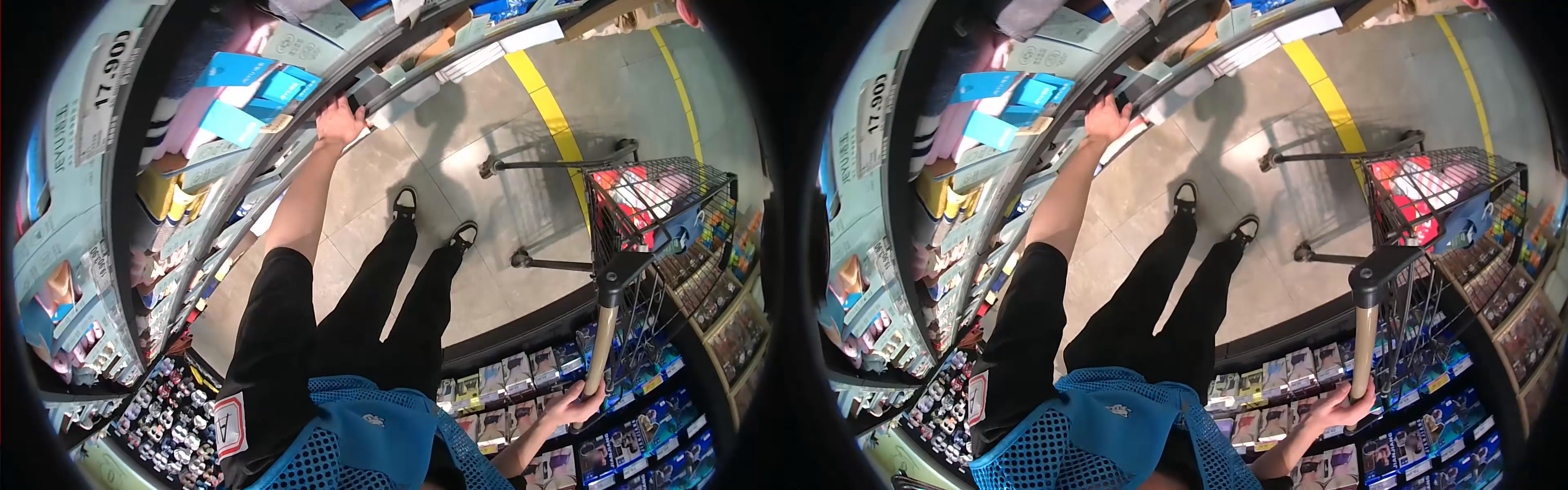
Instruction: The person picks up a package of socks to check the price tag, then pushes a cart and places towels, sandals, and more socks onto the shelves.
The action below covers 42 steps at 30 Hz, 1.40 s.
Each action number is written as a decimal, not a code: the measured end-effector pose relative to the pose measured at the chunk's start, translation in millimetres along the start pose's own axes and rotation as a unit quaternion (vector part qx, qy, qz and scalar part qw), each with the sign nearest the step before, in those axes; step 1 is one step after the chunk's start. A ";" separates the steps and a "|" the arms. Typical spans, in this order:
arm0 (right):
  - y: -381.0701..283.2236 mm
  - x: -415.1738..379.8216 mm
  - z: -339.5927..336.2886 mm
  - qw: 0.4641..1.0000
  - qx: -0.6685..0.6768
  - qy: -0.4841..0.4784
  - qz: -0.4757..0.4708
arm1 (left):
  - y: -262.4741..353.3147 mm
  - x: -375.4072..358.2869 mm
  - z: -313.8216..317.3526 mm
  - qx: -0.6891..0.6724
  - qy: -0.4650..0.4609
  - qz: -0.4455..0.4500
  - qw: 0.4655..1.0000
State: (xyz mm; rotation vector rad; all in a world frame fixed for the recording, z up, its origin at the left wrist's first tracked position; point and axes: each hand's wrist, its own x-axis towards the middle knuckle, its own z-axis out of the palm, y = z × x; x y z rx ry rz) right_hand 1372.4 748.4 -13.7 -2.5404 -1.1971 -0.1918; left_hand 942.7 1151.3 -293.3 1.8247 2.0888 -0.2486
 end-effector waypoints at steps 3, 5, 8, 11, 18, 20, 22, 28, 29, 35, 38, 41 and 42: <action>-1.0 4.2 0.1 1.000 0.001 0.002 -0.009 | 15.7 -9.1 -5.5 0.030 0.005 -0.013 0.999; -0.2 6.1 0.1 1.000 -0.009 -0.003 -0.025 | 22.9 -15.8 -10.9 0.024 -0.033 -0.033 0.999; -3.3 12.1 0.7 1.000 -0.001 -0.015 -0.026 | 26.7 -31.3 14.1 0.077 0.018 -0.009 0.997; -4.6 18.0 0.6 0.999 -0.009 -0.018 -0.048 | 31.1 -42.2 21.0 0.043 0.031 -0.009 0.999; -7.5 31.7 0.5 0.996 -0.015 -0.015 -0.083 | 34.7 -111.3 24.8 -0.115 0.123 0.078 0.983; -15.4 36.7 -2.7 0.995 -0.019 -0.012 -0.101 | 42.4 -133.2 6.2 -0.307 0.115 0.037 0.944; -12.4 37.0 -5.0 0.993 -0.024 -0.020 -0.112 | 34.6 -127.6 -15.2 -0.181 0.215 0.109 0.954; -4.6 31.7 -8.0 0.993 -0.036 -0.029 -0.106 | 36.6 -95.0 -57.0 0.101 0.260 0.191 0.941; -4.1 32.2 -8.5 0.993 -0.031 -0.028 -0.114 | 36.0 -86.8 -59.5 0.084 0.253 0.163 0.950; 4.1 28.2 -6.2 0.994 -0.034 -0.019 -0.103 | 43.5 -54.1 -72.0 0.060 0.145 0.042 0.987; 3.2 27.5 -5.2 0.995 -0.026 -0.018 -0.100 | 44.1 -33.2 -63.5 0.035 0.102 0.015 0.994; 2.4 27.4 -4.9 0.994 -0.033 -0.009 -0.106 | 44.2 -43.5 -57.4 0.105 0.141 0.025 0.984; 0.4 28.6 -5.0 0.993 -0.038 -0.010 -0.112 | 40.6 -52.8 -49.9 0.116 0.190 0.052 0.974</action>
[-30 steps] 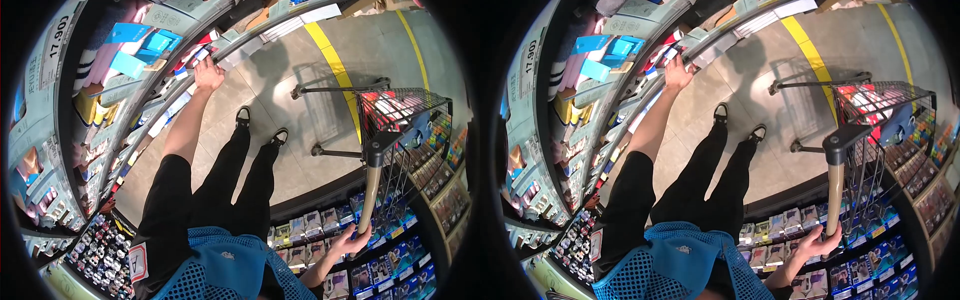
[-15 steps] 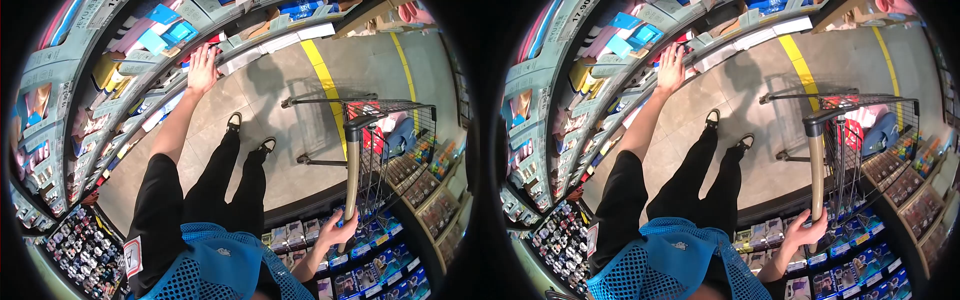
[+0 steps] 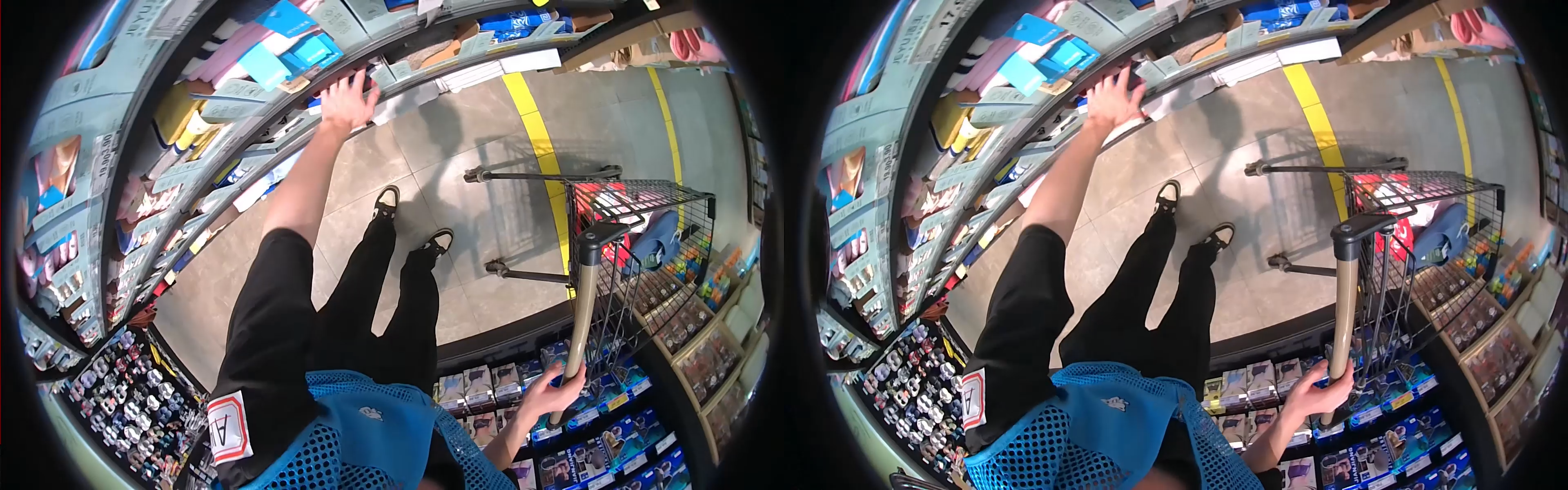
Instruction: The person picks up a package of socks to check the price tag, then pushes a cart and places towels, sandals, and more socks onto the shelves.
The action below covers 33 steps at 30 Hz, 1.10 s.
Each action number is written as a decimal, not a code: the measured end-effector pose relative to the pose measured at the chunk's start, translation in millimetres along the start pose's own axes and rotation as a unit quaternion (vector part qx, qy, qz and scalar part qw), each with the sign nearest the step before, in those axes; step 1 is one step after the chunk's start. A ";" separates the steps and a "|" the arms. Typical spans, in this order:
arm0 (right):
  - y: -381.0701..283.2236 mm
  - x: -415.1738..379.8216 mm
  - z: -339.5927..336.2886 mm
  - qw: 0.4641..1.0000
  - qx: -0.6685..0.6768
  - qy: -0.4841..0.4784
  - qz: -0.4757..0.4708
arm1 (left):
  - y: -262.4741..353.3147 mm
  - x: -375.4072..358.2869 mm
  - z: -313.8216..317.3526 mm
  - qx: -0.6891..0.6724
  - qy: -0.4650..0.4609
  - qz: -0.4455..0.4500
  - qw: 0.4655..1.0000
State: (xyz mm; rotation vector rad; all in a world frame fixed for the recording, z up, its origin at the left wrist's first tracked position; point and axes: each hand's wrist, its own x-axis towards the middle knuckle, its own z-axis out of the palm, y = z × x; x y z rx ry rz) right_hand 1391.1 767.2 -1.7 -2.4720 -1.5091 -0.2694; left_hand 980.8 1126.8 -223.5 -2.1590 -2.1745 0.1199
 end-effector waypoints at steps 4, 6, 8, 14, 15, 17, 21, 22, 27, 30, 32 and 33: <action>-0.2 2.6 -3.6 1.000 0.006 -0.010 -0.006 | -19.6 -60.5 -7.8 -0.054 0.085 0.117 0.988; 1.7 1.5 -5.4 0.999 0.026 -0.033 0.020 | -40.5 -64.7 -12.5 -0.025 0.065 0.058 0.996; 3.8 -0.5 -2.9 0.999 0.023 -0.021 0.013 | -53.4 -50.8 -28.6 -0.064 -0.020 -0.012 0.998; 4.0 -2.7 1.1 1.000 -0.014 0.001 0.004 | -83.8 -13.8 -12.1 -0.038 -0.104 0.014 0.994; 0.6 -1.1 -0.1 1.000 -0.008 0.000 0.007 | -85.9 -15.7 -12.8 -0.072 -0.120 0.015 0.990; -0.5 -0.2 -1.5 1.000 -0.010 -0.001 0.006 | -82.3 -25.5 -19.9 -0.091 -0.117 0.012 0.989; 5.4 -0.5 -3.2 1.000 0.019 -0.011 0.019 | -77.3 -95.7 -20.5 -0.085 0.081 0.124 0.985; -8.5 14.2 -19.2 0.983 0.099 -0.095 0.125 | -73.0 -124.3 -18.6 -0.112 0.024 0.102 0.988; 9.3 57.8 -29.2 0.891 0.067 -0.406 0.194 | -29.1 -222.3 -80.8 -0.275 -0.094 0.255 0.922; 7.7 57.0 -39.0 0.914 0.049 -0.378 0.142 | 29.8 -198.2 -165.2 -0.395 -0.037 0.304 0.866; 6.1 50.3 -45.7 0.912 0.058 -0.367 0.173 | 76.5 -164.8 -225.4 -0.420 -0.006 0.392 0.819; 6.0 51.8 -46.2 0.912 0.065 -0.364 0.178 | 97.1 -151.1 -252.4 -0.434 0.024 0.433 0.790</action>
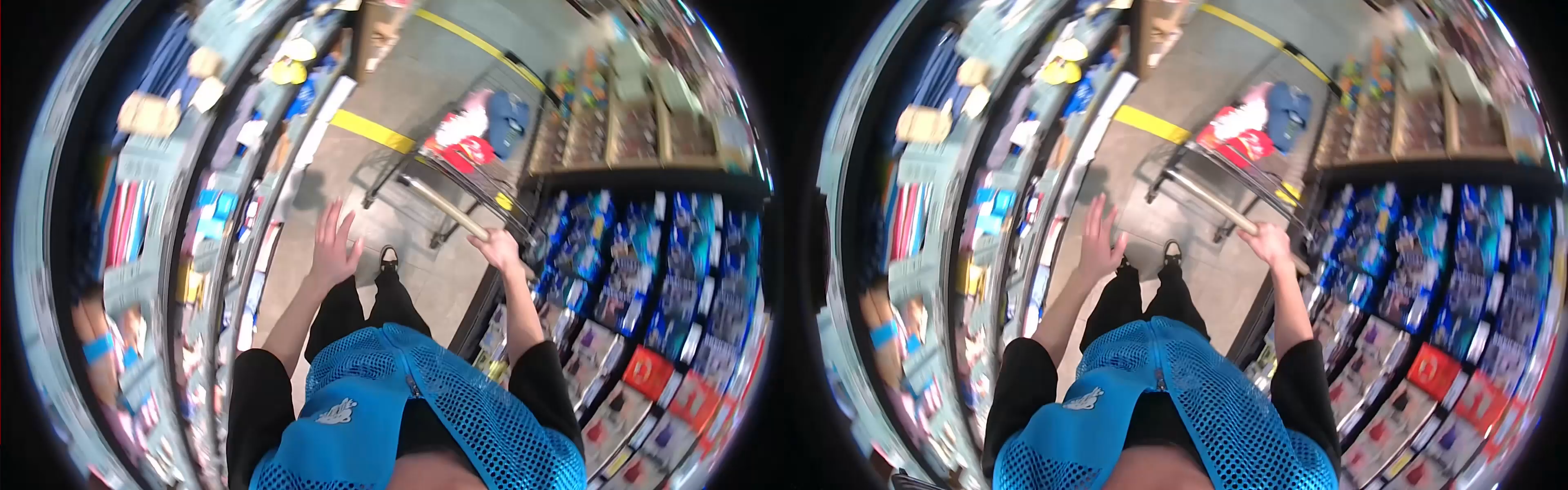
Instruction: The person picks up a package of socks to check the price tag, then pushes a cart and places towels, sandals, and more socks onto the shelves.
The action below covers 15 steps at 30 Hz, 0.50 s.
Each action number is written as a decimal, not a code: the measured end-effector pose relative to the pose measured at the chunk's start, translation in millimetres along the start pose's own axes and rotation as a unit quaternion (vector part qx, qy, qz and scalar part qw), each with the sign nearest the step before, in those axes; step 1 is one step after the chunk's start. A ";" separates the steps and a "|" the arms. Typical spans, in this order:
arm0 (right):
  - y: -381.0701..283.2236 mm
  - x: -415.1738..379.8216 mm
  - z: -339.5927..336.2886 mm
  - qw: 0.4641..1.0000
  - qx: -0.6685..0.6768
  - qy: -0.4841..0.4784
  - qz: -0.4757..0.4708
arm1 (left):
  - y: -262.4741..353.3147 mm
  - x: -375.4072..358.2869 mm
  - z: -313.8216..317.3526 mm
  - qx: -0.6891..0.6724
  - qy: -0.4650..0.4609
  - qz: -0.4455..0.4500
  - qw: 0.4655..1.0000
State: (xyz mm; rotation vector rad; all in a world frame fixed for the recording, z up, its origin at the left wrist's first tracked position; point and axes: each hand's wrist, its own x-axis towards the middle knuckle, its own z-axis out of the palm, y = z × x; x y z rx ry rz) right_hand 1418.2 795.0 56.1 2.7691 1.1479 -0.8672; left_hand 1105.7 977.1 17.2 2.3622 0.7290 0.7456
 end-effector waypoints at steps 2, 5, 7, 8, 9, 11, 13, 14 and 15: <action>6.0 -15.3 12.2 0.999 0.030 -0.031 0.013 | 20.4 59.7 -0.8 -0.020 0.004 0.116 0.993; 3.0 -23.3 17.6 0.997 0.054 -0.051 0.028 | 40.7 118.9 24.3 0.009 -0.060 0.174 0.983; -2.3 -31.4 19.0 0.996 0.059 -0.065 0.031 | 24.2 125.7 69.9 0.031 -0.128 0.165 0.978; -4.7 -37.2 20.7 0.995 0.053 -0.078 0.041 | 16.3 119.8 86.4 0.058 -0.184 0.144 0.971; -6.8 -43.2 22.0 0.994 0.046 -0.091 0.049 | 13.8 112.2 90.4 0.060 -0.199 0.154 0.966; -5.0 -48.8 23.6 0.994 0.044 -0.085 0.057 | 15.2 106.4 89.7 -0.005 -0.134 0.151 0.979; 2.3 -50.5 28.6 0.996 0.031 -0.073 0.039 | 25.2 106.3 86.2 0.000 -0.145 0.145 0.979; 5.8 -51.4 30.5 0.995 0.051 -0.071 0.045 | 27.1 106.6 88.1 0.018 -0.152 0.143 0.978; 7.8 -55.9 31.8 0.994 0.064 -0.073 0.051 | 30.8 104.9 88.0 0.036 -0.161 0.139 0.977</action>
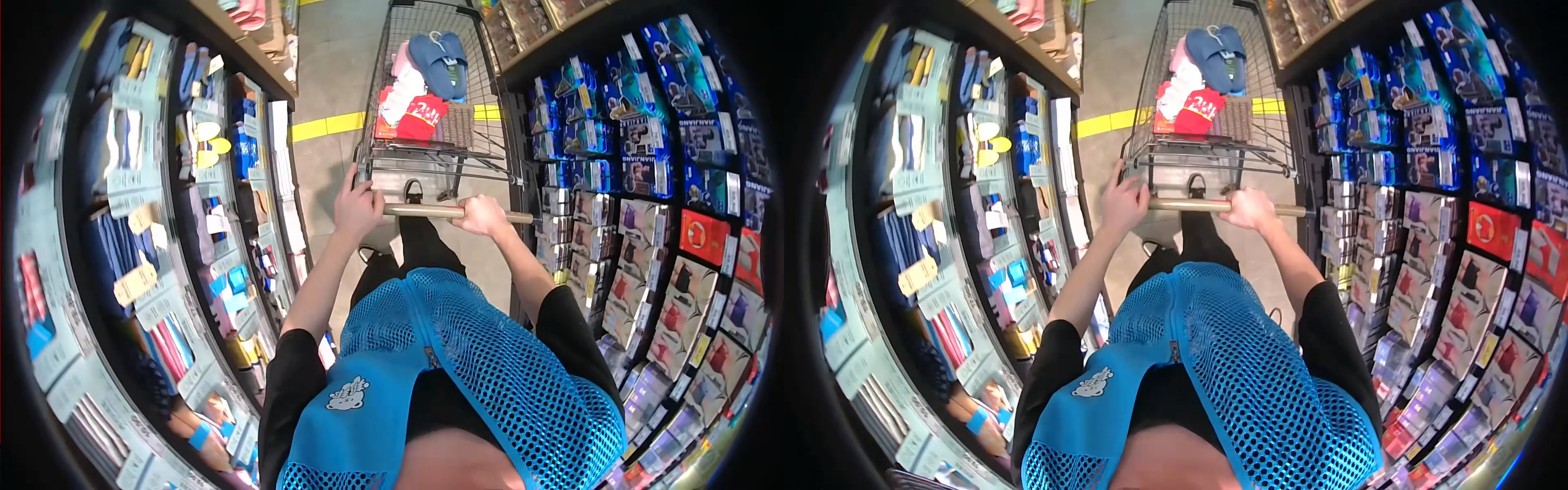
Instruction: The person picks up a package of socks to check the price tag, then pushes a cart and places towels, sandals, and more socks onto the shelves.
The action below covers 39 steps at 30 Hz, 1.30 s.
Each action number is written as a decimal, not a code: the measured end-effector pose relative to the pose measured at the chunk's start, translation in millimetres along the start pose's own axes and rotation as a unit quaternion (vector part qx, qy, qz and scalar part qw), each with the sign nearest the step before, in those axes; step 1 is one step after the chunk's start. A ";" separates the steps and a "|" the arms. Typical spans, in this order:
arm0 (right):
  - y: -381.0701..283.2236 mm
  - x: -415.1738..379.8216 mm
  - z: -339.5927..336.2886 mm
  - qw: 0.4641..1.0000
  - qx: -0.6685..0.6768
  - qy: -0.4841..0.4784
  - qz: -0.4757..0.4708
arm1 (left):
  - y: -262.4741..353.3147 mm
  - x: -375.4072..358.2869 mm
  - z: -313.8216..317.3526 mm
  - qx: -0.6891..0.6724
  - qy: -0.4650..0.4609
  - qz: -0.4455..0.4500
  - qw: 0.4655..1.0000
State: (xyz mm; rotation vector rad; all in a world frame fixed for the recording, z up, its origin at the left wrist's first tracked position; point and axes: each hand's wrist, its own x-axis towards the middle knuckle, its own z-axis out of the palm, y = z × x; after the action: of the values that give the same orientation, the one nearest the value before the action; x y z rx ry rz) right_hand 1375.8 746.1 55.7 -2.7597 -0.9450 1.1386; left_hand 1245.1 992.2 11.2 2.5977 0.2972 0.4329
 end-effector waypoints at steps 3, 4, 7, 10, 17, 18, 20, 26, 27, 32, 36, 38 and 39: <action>7.3 6.5 -15.3 0.999 0.020 -0.031 -0.023 | 6.0 9.5 -3.5 0.029 -0.029 0.011 0.999; 9.0 8.9 -19.5 0.999 0.023 -0.029 -0.025 | 8.6 11.3 -2.7 0.026 -0.031 0.007 0.999; 16.0 15.3 -33.3 0.997 0.046 -0.063 -0.031 | 12.8 26.8 -0.2 0.026 -0.031 0.008 0.999; 24.8 25.2 -41.4 0.995 0.058 -0.057 -0.054 | 16.5 39.9 -0.5 0.030 -0.054 -0.001 0.998; 41.7 52.6 -41.9 0.990 0.107 -0.036 -0.083 | 14.2 76.7 2.9 0.094 -0.091 0.014 0.991; 43.5 57.6 -44.7 0.990 0.109 -0.028 -0.089 | 14.3 82.8 3.8 0.096 -0.094 0.014 0.991; 45.1 61.8 -48.6 0.989 0.111 -0.027 -0.090 | 14.6 90.8 4.8 0.086 -0.100 -0.003 0.991; 43.1 75.4 -61.7 0.994 0.092 -0.002 -0.057 | 5.1 115.1 12.9 0.066 -0.097 -0.003 0.993; 42.8 78.3 -66.1 0.995 0.087 0.000 -0.053 | 2.2 120.2 14.1 0.059 -0.085 0.014 0.995; 46.4 84.3 -91.8 0.993 0.115 -0.019 -0.018 | 0.9 151.3 8.0 0.049 -0.112 0.013 0.992; 58.3 86.4 -97.9 0.920 0.348 0.106 -0.147 | -14.0 182.4 -10.5 0.112 -0.199 0.106 0.968; 43.0 77.6 -135.1 0.911 0.359 0.157 -0.132 | -28.9 197.6 -7.8 0.079 -0.228 0.170 0.955; 41.1 79.2 -143.3 0.884 0.403 0.210 -0.108 | -40.7 202.0 -0.9 0.049 -0.225 0.186 0.955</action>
State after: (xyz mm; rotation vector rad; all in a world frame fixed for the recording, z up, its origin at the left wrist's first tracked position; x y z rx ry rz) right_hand 1533.6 785.0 101.1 -2.0186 -0.5266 0.6344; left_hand 1426.6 1084.8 41.9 2.7569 -0.3381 -0.0634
